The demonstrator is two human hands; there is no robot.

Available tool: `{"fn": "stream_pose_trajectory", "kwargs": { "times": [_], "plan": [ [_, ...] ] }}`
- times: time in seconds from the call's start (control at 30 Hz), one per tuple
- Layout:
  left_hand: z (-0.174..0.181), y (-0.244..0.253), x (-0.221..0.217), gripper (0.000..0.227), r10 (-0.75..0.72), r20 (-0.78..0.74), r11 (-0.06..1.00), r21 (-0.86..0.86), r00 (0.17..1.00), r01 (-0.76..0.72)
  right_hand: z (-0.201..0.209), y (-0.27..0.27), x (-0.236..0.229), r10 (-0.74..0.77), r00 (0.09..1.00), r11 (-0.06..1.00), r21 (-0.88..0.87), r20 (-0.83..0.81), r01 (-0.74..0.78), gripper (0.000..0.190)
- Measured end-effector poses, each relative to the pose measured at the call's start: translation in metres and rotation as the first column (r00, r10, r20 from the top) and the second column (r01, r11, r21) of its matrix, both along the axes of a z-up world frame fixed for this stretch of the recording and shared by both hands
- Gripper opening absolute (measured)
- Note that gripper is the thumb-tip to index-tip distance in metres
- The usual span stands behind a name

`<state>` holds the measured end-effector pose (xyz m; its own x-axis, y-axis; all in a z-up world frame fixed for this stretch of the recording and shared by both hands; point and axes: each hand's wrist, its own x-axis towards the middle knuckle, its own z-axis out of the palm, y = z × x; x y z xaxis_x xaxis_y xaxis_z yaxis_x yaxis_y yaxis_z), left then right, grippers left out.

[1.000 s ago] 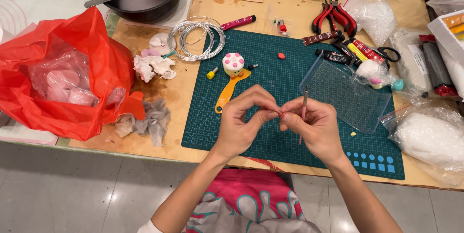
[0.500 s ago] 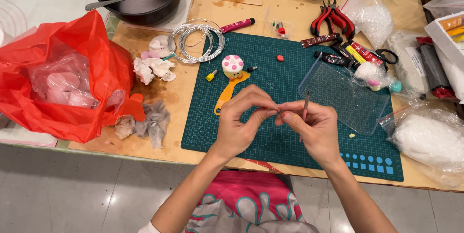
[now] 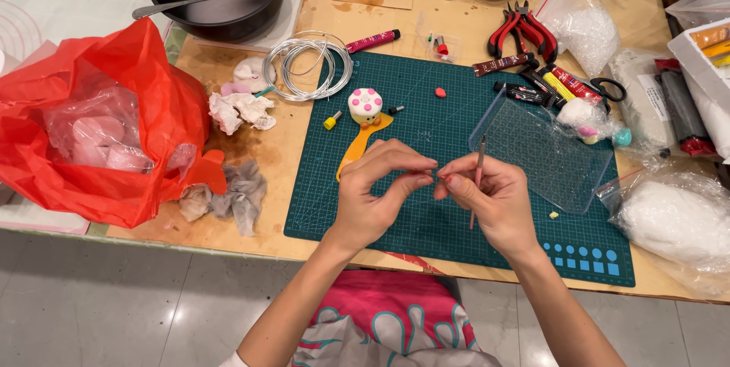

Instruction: Assembling and detailing a small clay duck figurine wearing a mushroom-style hat.

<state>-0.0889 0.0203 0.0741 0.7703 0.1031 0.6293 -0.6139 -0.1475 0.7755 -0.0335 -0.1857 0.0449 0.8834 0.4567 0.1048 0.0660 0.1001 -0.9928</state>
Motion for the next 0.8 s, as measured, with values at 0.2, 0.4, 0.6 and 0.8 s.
{"fn": "stream_pose_trajectory", "kwargs": {
  "times": [0.2,0.4,0.6,0.8],
  "plan": [
    [-0.004,0.001,0.000,0.017,-0.040,-0.044,0.996,-0.079,0.998,0.037,0.001,-0.002,0.001,0.048,0.999,0.999,0.011,0.027,-0.048,0.016],
    [-0.010,0.001,0.000,0.013,-0.102,-0.112,0.982,-0.171,0.988,0.082,0.003,0.001,0.002,0.143,0.990,0.981,0.133,-0.005,-0.141,0.017],
    [-0.019,0.010,0.003,0.012,-0.068,-0.220,0.968,-0.249,0.973,0.011,-0.009,0.013,0.018,0.193,0.959,0.969,0.193,-0.208,-0.154,0.015],
    [-0.022,0.009,-0.008,0.018,0.213,-0.099,0.976,0.071,0.972,-0.206,-0.033,0.031,0.023,0.324,0.840,0.935,0.283,-0.436,-0.213,0.014]
  ]
}}
